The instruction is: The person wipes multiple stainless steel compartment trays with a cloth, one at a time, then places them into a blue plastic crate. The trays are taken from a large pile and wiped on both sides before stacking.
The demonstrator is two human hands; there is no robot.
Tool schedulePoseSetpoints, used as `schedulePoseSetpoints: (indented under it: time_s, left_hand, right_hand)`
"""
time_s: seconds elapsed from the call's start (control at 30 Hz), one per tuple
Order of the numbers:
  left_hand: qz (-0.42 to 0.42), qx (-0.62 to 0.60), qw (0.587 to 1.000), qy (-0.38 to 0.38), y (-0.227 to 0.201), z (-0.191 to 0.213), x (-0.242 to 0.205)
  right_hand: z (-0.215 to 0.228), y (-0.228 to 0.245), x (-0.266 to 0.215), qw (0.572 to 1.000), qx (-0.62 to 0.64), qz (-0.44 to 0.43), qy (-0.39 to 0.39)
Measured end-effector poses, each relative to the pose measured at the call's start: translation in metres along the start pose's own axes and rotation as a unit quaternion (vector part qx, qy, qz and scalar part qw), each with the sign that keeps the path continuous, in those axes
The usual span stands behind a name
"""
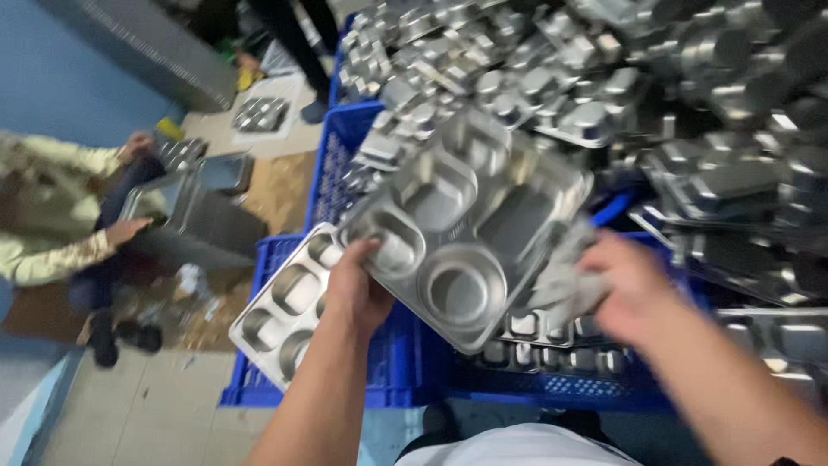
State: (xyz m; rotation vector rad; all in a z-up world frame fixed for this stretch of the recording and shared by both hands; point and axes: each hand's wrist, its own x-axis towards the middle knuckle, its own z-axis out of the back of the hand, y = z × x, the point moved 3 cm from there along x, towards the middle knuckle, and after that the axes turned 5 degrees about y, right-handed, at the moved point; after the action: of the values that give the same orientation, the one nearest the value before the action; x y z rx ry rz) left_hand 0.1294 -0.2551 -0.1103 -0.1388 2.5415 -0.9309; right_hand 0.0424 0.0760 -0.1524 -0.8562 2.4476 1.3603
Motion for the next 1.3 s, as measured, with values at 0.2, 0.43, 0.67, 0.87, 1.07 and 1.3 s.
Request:
schedulePoseSetpoints:
  time_s: [0.2,0.43,0.67,0.87,1.07,1.3]
  left_hand:
    - [-0.013,-0.073,0.990,-0.119,-0.031,0.133,-0.052]
    - [-0.079,-0.107,0.980,-0.147,-0.052,0.189,-0.049]
    - [-0.172,0.129,0.956,-0.200,-0.052,0.238,-0.035]
    - [-0.030,0.108,0.964,-0.242,-0.084,0.256,-0.039]
    - [-0.227,0.570,0.624,-0.484,-0.072,0.266,-0.055]
    - [0.071,0.448,0.890,0.057,0.033,0.150,-0.031]
  right_hand:
    - [-0.111,-0.114,-0.017,0.952,-0.293,0.058,-0.069]
    - [-0.258,-0.147,-0.025,0.612,-0.651,0.433,0.119]
    - [-0.299,-0.207,-0.059,0.609,-0.661,0.194,0.392]
    - [-0.189,-0.189,-0.051,0.667,-0.590,-0.174,0.420]
    - [-0.103,-0.194,-0.036,0.651,-0.706,-0.139,0.239]
    - [-0.091,-0.132,-0.042,0.973,-0.192,-0.095,0.083]
